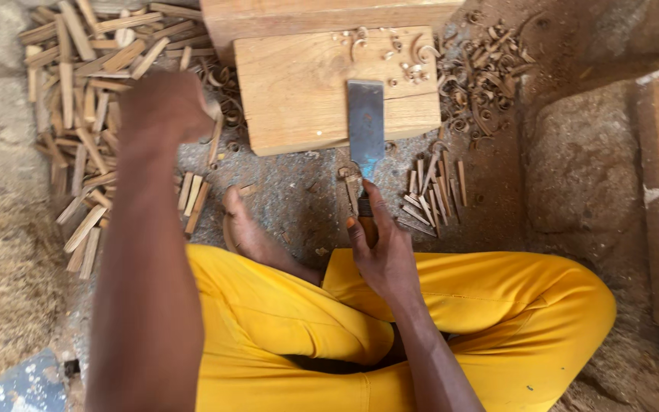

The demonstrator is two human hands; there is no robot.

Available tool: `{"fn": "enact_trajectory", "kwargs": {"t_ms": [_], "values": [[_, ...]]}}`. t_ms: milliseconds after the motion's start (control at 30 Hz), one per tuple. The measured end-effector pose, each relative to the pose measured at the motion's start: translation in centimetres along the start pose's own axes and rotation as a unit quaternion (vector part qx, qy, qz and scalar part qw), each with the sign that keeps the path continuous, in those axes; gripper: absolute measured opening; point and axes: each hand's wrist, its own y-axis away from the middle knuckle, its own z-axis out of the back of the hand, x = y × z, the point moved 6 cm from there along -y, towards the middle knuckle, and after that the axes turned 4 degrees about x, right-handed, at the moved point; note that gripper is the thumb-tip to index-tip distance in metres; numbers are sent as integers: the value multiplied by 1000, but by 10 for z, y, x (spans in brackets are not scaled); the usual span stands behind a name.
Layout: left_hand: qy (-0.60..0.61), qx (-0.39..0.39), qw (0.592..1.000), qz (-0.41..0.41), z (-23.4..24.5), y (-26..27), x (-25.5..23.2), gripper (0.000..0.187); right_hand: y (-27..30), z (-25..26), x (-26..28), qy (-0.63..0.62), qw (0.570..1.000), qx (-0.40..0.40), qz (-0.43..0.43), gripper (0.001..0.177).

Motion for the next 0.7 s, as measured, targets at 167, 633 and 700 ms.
{"fn": "enact_trajectory", "kwargs": {"t_ms": [167,633,700], "values": [[363,-110,910,-169,49,52,-24,27,0,-2,-6,9,1000,-16,-24,54],[382,-232,860,-246,41,27,-100,22,-57,16,26,258,948,-108,154,46],[362,-306,832,-289,39,31,-105,25,-57,23,19,283,939,-130,148,44]]}}
